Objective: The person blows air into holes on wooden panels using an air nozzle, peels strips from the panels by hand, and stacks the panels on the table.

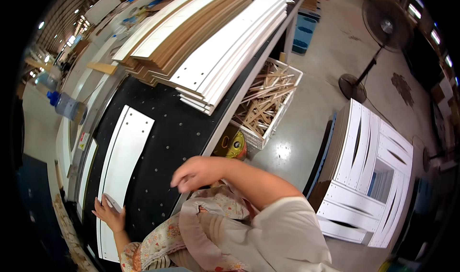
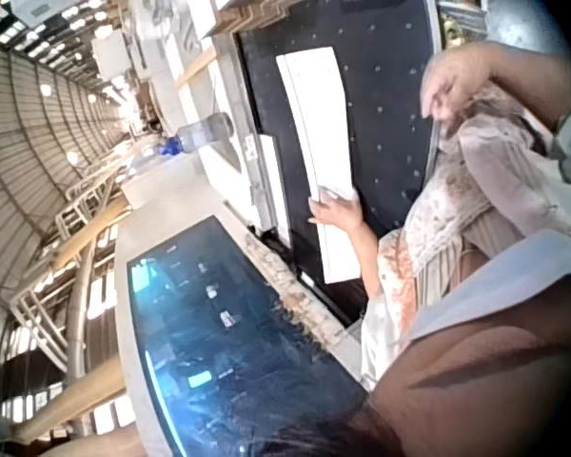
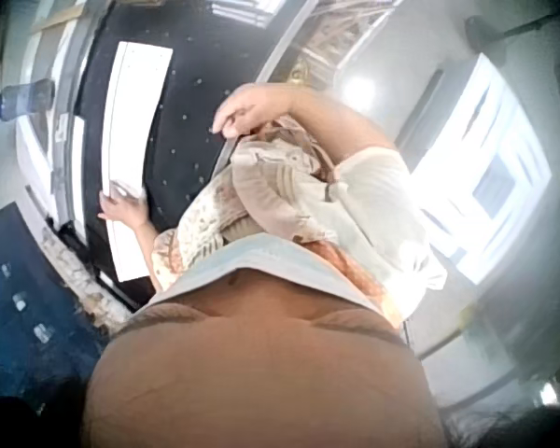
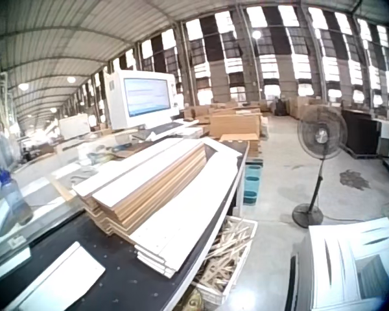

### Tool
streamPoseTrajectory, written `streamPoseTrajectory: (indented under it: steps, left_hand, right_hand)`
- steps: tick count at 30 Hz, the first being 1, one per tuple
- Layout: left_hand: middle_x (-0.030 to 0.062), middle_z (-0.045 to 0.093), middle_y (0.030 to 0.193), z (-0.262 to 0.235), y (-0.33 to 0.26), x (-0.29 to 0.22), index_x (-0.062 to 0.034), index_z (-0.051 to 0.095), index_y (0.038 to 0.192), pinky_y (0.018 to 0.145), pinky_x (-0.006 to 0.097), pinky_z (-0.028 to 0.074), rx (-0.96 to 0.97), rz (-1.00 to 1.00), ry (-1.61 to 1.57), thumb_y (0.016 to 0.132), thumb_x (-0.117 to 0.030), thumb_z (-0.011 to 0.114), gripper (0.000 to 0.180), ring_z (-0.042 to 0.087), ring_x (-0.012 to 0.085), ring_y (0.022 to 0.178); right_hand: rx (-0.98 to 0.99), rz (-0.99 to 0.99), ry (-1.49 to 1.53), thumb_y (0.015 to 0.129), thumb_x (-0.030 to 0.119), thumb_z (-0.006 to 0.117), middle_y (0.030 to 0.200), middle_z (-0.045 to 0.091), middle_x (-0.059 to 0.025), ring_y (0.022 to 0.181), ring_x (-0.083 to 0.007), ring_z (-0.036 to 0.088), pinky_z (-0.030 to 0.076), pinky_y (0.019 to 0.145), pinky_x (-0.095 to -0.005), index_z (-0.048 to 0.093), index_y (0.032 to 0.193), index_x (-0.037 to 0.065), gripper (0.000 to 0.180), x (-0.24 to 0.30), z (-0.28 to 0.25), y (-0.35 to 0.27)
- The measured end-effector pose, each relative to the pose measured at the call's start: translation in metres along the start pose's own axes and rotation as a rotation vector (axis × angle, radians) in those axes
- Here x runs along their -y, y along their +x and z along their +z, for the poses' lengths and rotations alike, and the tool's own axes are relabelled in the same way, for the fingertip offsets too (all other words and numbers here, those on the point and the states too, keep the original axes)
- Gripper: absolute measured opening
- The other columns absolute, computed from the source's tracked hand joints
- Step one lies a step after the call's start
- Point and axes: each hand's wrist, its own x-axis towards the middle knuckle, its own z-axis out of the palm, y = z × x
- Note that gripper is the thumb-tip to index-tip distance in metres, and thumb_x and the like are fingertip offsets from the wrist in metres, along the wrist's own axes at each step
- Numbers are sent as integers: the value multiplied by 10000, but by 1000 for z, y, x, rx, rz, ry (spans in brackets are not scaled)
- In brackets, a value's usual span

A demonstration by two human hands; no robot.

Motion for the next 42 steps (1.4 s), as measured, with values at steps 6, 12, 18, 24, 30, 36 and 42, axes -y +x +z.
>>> streamPoseTrajectory:
  steps: [6, 12, 18, 24, 30, 36, 42]
  left_hand:
    - [192, 284, 1368, -11, -18, -10, -186, 383, 1316, 1029, 602, 110, -205, 119, -51, 463, -156, 818, 958, 263, 353, 1279]
    - [171, 301, 1355, -25, -29, -19, -186, 405, 1295, 1025, 611, 129, -94, -45, -37, 514, -197, 804, 877, 265, 359, 1282]
    - [176, 365, 1310, -68, -102, -8, -101, 489, 1209, 1035, 585, 124, -165, -225, -132, 662, -223, 695, 597, 273, 382, 1269]
    - [194, 443, 1193, -93, -302, 40, 17, 452, 1195, 970, 447, 297, -497, -896, 111, 714, -87, 627, 522, 391, 374, 1120]
    - [224, 435, 1252, -80, -333, 76, 23, 411, 1251, 1005, 447, 270, -199, -1025, 187, 819, -153, 583, 497, 358, 393, 1200]
    - [205, 491, 1210, -54, -294, 111, 30, 440, 1230, 973, 364, 344, -385, -951, -340, 897, -114, 459, 364, 467, 326, 1140]
    - [140, 557, 1081, -80, -243, 85, 36, 458, 1190, 866, 321, 420, -479, -985, -786, 877, -83, 459, 334, 547, 216, 979]
  right_hand:
    - [-97, -407, -823, 705, 165, 681, 1149, 523, -157, 1154, -314, 451, 353, 966, -413, 525, 1132, 18, 478, -3, 76, 170]
    - [303, -17, -1334, 629, 208, 737, 1075, 559, -101, 1091, -300, 498, 353, 922, -474, 540, 1068, 82, 498, -17, 128, 265]
    - [283, -33, -1344, 600, 226, 759, 935, 601, -71, 944, -276, 569, 408, 782, -447, 557, 946, 114, 417, -28, 112, 288]
    - [224, -21, -1369, 616, 241, 755, 864, 589, -55, 921, -265, 552, 398, 796, -433, 546, 885, 114, 363, -39, 112, 320]
    - [248, 18, -1549, 644, 247, 751, 948, 584, -58, 984, -255, 521, 387, 842, -480, 550, 955, 95, 401, -36, 129, 328]
    - [110, 155, -1614, 630, 250, 770, 1098, 525, -71, 1083, -262, 476, 273, 979, -613, 486, 1128, 87, 596, -41, 146, 319]
    - [63, 80, -1500, 595, 221, 787, 1096, 522, -74, 1093, -269, 460, 248, 1005, -568, 483, 1129, 85, 629, -52, 137, 319]
